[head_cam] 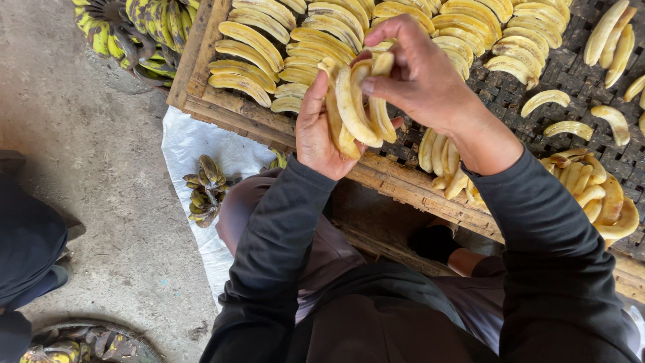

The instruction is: The person sits on the ground in front of a slatted wooden drying tray and arranges peeled banana halves in neat rows across the tray, picking pieces one at a time from a pile and placing them into gaps. Later they hold a small bunch of banana pieces in one hand while continuing to place pieces with the other.

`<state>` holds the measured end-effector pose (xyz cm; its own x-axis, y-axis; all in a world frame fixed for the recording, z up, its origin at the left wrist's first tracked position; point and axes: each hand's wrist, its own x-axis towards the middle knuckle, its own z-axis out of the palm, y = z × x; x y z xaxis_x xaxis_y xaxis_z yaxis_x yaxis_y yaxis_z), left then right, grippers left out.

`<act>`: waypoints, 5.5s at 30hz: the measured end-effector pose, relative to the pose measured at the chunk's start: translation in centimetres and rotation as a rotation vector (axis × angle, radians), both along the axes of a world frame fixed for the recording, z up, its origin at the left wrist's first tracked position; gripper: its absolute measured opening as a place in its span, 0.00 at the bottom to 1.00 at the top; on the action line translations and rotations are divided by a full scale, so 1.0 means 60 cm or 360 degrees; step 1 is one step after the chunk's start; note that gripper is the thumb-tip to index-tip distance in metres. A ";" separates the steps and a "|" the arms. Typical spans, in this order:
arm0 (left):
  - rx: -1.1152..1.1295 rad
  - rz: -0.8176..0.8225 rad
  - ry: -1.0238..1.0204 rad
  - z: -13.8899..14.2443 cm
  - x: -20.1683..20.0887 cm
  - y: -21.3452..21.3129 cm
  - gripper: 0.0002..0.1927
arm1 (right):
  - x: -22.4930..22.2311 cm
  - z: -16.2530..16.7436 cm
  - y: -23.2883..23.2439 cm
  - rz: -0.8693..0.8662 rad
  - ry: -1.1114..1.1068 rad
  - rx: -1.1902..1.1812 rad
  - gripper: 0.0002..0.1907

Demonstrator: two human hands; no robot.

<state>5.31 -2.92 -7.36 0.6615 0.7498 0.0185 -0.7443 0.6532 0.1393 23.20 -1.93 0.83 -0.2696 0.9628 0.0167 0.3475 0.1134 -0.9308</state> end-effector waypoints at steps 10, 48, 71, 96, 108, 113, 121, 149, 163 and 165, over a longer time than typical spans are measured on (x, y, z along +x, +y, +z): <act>-0.0327 0.0727 0.0325 -0.051 -0.080 0.037 0.30 | 0.048 -0.155 0.021 -0.0673 -0.0012 -0.0408 0.05; -0.0119 0.0183 0.0178 -0.058 0.011 -0.014 0.28 | -0.079 -0.039 -0.099 -0.0338 -0.0389 0.0484 0.25; -0.0295 0.0689 0.0236 -0.053 -0.071 0.020 0.23 | 0.007 -0.213 -0.058 -0.0545 -0.0682 -0.0117 0.05; 0.0041 0.0055 0.0159 -0.023 -0.013 -0.011 0.31 | -0.008 -0.125 -0.075 -0.0497 0.0691 -0.0184 0.15; 0.0096 -0.0026 -0.0080 -0.044 0.002 -0.023 0.27 | -0.044 -0.045 -0.068 -0.0254 0.0304 0.0014 0.18; -0.0151 -0.0013 -0.0014 -0.045 0.009 -0.024 0.30 | -0.049 -0.048 -0.068 -0.0243 -0.0443 0.0725 0.22; -0.0142 0.0336 0.0279 -0.054 -0.018 0.010 0.27 | 0.016 -0.043 -0.057 -0.0508 -0.0297 0.0079 0.16; -0.0088 0.0348 0.0294 -0.061 -0.041 0.016 0.28 | -0.029 -0.196 -0.040 -0.0667 -0.0321 0.0482 0.04; 0.0003 0.0321 0.0266 -0.057 -0.011 -0.017 0.41 | -0.087 -0.037 -0.109 -0.0221 -0.0634 0.0399 0.20; 0.0092 0.0415 0.0403 -0.064 -0.002 -0.018 0.42 | -0.079 -0.051 -0.105 -0.0227 -0.0692 0.0391 0.17</act>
